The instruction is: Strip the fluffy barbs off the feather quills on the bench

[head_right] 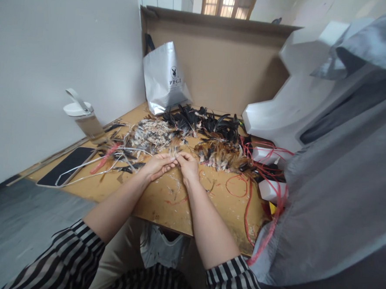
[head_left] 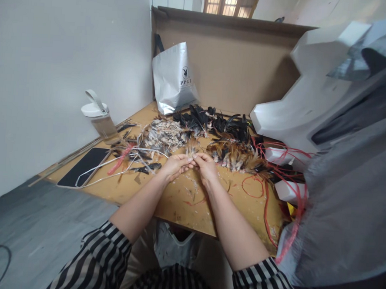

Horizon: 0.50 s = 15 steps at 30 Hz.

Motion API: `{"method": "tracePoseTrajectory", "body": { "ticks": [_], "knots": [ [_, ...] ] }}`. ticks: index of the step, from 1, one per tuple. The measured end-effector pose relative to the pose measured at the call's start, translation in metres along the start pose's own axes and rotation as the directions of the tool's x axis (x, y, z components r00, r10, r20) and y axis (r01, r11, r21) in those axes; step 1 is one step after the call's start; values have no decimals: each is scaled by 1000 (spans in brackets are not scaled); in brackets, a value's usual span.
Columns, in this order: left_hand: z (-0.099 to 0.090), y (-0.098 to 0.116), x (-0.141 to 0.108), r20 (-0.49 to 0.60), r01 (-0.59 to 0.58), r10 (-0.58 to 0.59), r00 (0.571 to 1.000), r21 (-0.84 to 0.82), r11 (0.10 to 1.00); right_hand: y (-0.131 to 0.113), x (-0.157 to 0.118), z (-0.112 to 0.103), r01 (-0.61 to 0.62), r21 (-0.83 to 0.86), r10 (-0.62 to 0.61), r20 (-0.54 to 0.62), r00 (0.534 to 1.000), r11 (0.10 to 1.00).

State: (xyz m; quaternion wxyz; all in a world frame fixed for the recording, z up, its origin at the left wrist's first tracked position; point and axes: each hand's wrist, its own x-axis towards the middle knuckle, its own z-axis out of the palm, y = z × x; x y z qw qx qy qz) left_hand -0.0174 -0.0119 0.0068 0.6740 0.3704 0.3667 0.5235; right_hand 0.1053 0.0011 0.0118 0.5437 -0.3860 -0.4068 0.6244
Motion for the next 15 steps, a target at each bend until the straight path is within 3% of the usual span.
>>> {"method": "tracePoseTrajectory", "body": {
  "ticks": [9, 15],
  "knots": [
    [4, 1, -1, -66, -75, 87, 994, 168, 983, -4, -1, 0, 70, -110, -72, -20, 997, 991],
    [3, -2, 0, -56, -72, 83, 995, 175, 982, 0, -1, -1, 59, -69, -62, -37, 997, 996]
  ]
}}
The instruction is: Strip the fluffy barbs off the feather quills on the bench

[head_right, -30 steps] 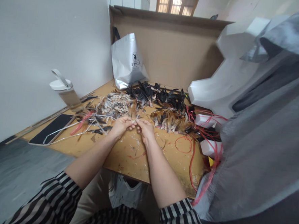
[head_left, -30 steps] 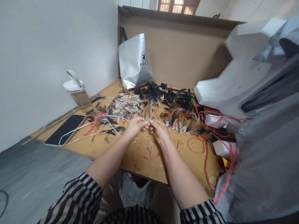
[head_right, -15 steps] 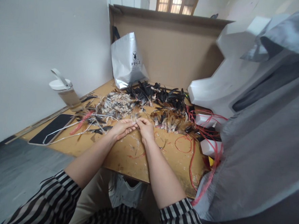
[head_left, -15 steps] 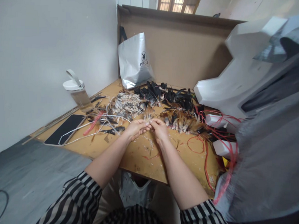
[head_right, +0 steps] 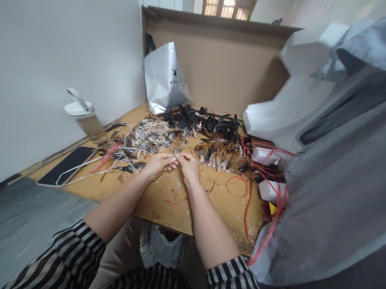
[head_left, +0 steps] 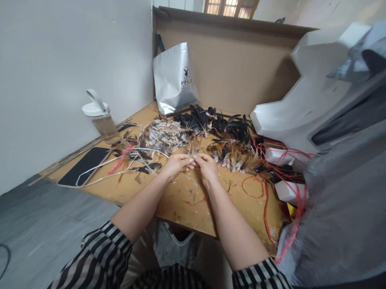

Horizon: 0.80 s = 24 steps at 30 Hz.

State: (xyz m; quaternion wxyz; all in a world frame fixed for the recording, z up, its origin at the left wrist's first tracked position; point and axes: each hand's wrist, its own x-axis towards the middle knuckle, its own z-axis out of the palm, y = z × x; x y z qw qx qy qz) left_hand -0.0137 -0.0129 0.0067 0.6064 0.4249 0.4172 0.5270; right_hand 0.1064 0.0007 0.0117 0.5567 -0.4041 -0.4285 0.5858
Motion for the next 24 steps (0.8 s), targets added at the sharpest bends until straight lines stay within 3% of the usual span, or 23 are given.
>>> {"method": "tracePoseTrajectory", "body": {
  "ticks": [6, 8, 10, 13, 16, 20, 24],
  "knots": [
    [0, 1, 0, 2, 14, -13, 1000, -78, 997, 0, -1, 1, -53, -10, 53, 26, 998, 999],
    [-3, 1, 1, 2, 26, -26, 1000, -163, 986, -1, 0, 2, 14, -69, -12, 27, 1000, 997],
    [-6, 1, 4, 2, 41, -42, 999, -260, 965, -1, -1, 2, 156, -197, -150, 43, 988, 968],
    [-11, -1, 6, 20, 58, -54, 998, -359, 932, -3, -6, 2, 393, -470, -371, 143, 918, 791],
    [-13, -2, 7, 50, 86, -72, 996, -402, 912, -7, -13, 2, 513, -666, -452, 283, 846, 542],
    [-11, -1, 5, 81, 138, -114, 990, -433, 891, -12, -18, 1, 558, -777, -455, 401, 795, 291],
    [-11, -1, 3, 104, 204, -177, 979, -412, 888, -15, -18, -1, 540, -827, -466, 419, 780, 160]
  ]
}}
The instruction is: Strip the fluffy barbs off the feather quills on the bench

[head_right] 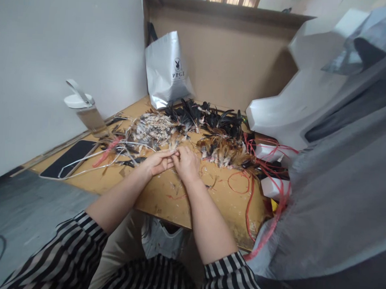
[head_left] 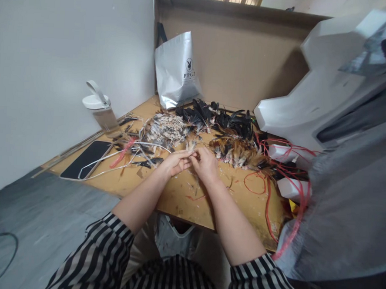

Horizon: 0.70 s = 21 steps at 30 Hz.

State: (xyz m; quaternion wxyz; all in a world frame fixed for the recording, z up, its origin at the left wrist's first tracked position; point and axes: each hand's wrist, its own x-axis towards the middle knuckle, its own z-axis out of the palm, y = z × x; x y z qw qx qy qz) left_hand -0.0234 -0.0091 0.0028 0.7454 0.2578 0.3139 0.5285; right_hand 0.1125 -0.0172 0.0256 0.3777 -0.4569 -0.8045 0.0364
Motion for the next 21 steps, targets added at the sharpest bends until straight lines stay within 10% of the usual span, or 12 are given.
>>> {"method": "tracePoseTrajectory", "body": {
  "ticks": [12, 21],
  "knots": [
    [1, 6, 1, -65, -136, 131, 989, -64, 989, 22, 24, -28, -203, 189, 169, 182, 969, 961],
    [-2, 8, 4, -119, -211, 202, 972, -64, 975, 45, 25, -27, -217, -133, 251, 356, 900, 967]
  ]
}}
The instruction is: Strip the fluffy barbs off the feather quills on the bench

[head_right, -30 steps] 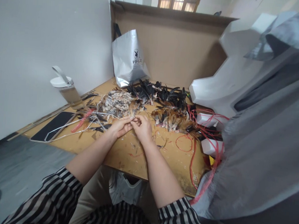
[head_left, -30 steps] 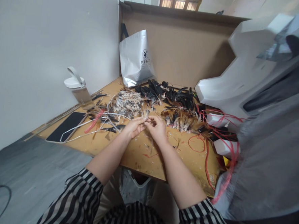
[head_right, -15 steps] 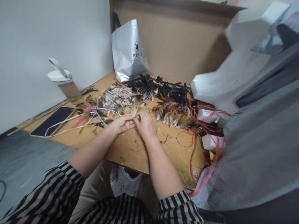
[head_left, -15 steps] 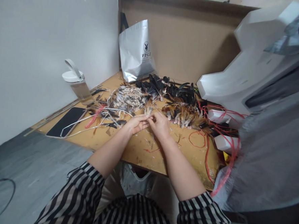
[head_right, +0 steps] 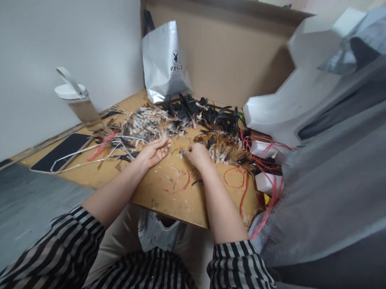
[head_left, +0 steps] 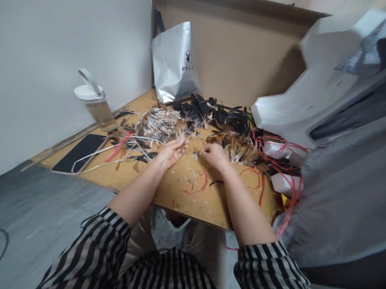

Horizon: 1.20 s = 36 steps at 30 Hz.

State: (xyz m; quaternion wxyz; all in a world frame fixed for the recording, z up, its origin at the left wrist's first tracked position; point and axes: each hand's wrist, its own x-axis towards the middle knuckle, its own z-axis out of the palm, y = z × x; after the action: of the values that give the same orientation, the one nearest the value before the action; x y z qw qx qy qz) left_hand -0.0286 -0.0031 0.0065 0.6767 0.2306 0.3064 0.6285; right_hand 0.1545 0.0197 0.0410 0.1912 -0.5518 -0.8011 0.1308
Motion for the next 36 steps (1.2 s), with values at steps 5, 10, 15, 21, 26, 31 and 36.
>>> {"method": "tracePoseTrajectory", "body": {
  "ticks": [5, 10, 15, 21, 26, 31, 36],
  "knots": [
    [-3, 0, 2, -4, -18, 18, 1000, -7, 1000, -10, 2, 16, -18, -18, 19, 88, 996, 1000],
    [-1, -1, 1, 5, -52, 52, 999, 4, 999, -41, 9, 29, -91, -119, 104, 113, 988, 989],
    [0, 1, -1, -9, -62, 62, 998, -6, 998, -58, 13, 41, -158, -228, 193, 140, 971, 961],
    [1, 3, -1, -16, -59, 59, 998, -14, 998, -31, 17, 41, -170, 341, 161, 55, 985, 925],
    [3, 0, -2, -34, 35, -34, 999, 44, 998, -19, 19, 34, -149, 942, 183, 97, 978, 300],
    [5, -5, -4, 39, 101, -105, 994, 104, 989, -29, 17, 38, -116, 990, 183, 100, 978, 80],
    [3, -6, -4, 57, 104, -110, 992, 109, 989, -37, 17, 47, -105, 995, 219, 102, 971, 2]
  ]
}}
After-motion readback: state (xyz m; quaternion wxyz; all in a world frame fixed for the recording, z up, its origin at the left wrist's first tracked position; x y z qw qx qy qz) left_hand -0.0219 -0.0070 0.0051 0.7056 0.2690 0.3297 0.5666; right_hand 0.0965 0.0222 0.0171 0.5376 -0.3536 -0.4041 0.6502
